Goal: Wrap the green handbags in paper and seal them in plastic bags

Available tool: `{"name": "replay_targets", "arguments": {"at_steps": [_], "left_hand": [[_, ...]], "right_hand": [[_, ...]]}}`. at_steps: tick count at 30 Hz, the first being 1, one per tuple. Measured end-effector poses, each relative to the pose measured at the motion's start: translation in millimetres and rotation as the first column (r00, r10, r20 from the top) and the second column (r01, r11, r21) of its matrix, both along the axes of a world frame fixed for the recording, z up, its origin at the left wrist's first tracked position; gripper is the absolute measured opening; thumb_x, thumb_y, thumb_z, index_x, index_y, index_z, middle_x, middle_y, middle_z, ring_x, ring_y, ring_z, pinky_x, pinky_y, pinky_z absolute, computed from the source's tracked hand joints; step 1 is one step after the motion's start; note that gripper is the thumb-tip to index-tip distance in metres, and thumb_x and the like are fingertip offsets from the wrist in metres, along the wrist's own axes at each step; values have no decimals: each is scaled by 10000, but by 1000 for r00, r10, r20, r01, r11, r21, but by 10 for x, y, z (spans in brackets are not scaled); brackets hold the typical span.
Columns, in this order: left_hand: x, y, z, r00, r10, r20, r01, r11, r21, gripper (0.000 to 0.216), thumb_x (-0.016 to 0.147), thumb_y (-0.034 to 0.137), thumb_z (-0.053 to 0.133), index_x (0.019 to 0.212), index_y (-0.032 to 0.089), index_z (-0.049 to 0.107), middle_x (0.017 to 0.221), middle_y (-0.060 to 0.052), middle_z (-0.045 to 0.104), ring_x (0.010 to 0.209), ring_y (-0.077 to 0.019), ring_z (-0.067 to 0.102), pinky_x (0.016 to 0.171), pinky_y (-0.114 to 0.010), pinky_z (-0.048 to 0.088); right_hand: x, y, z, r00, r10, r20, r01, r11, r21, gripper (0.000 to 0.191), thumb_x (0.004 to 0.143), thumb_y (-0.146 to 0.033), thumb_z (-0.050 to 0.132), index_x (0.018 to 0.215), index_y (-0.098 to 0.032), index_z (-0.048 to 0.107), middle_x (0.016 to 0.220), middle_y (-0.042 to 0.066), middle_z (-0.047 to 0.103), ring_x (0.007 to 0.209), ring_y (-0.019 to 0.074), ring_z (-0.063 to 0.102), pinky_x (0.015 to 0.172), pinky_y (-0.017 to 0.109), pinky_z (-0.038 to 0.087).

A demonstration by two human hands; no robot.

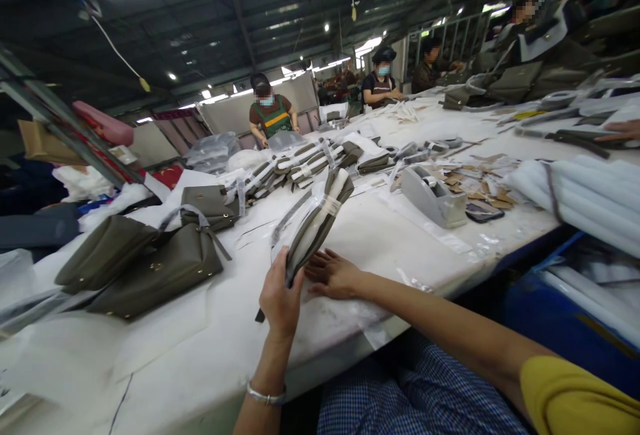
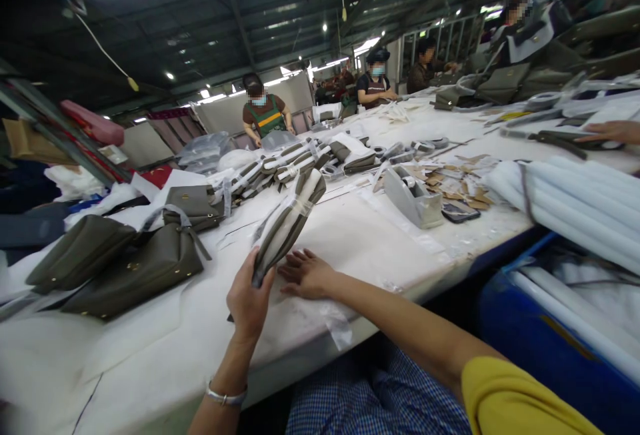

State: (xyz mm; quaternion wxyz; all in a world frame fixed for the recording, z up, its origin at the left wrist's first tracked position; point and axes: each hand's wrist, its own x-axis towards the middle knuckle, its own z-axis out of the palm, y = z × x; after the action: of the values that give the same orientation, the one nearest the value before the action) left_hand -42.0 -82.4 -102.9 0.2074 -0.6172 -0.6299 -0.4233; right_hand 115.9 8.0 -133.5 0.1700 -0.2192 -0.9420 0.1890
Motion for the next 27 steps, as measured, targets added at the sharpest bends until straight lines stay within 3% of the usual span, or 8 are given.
{"name": "replay_targets", "arguments": {"at_steps": [5,8,10,13,16,21,24,27], "left_hand": [[31,26,39,992,-72,-102,69,997,-32,511,918,240,639,1405,221,484,1329,-81,628,1193,-231,618,1019,-344,499],[118,18,5,978,-124,-165,114,991,-71,498,924,206,626,1400,213,481,1353,-80,612,1237,-226,587,1040,-349,488],[217,2,-29,965,-157,-210,141,986,-90,489,928,186,612,1400,204,482,1369,-86,600,1258,-227,570,1044,-357,490],[383,-47,-107,942,-207,-265,177,975,-133,479,933,161,588,1400,181,486,1390,-99,581,1276,-234,555,1043,-374,499],[533,-109,-222,922,-239,-305,202,968,-148,460,923,171,600,1375,164,516,1380,-103,589,1263,-254,566,1013,-398,530],[751,-210,-376,932,-197,-303,171,979,-109,434,904,136,591,1336,164,562,1343,-97,619,1218,-271,603,956,-411,572],[840,-288,-399,935,-194,-298,165,979,-119,425,902,113,567,1322,174,578,1353,-78,612,1219,-259,603,954,-392,576],[882,-362,-401,937,-194,-290,171,980,-102,385,916,142,559,1296,187,602,1343,-56,622,1210,-244,611,943,-370,584]], "right_hand": [[186,-207,-53,971,-182,-158,186,982,15,436,1006,-404,435,1326,-164,606,1425,140,544,1374,267,436,1186,498,261],[393,-403,-135,988,-126,-86,130,990,45,581,955,-505,512,1381,-110,544,1438,187,515,1362,335,433,1150,560,295],[465,-480,-145,990,-50,-135,60,996,70,503,971,-454,505,1357,-137,561,1395,158,564,1323,314,475,1136,549,318],[559,-531,-69,942,38,-333,16,987,160,303,1005,-337,452,1109,-164,678,1130,105,704,1099,236,612,1016,421,444],[738,-502,104,897,48,-440,44,980,196,276,1003,-290,454,880,-168,669,838,67,700,824,179,635,771,296,494],[786,-44,479,905,-182,-384,225,972,69,266,1003,-302,459,879,-185,663,896,60,706,885,173,643,851,285,473],[437,402,609,949,-287,-133,285,958,-37,190,956,-267,540,1048,-180,681,1095,69,714,1017,185,651,924,279,467],[-59,752,622,960,-272,62,277,957,-87,210,877,-278,653,1037,-159,716,1077,92,734,996,216,679,877,273,492]]}}
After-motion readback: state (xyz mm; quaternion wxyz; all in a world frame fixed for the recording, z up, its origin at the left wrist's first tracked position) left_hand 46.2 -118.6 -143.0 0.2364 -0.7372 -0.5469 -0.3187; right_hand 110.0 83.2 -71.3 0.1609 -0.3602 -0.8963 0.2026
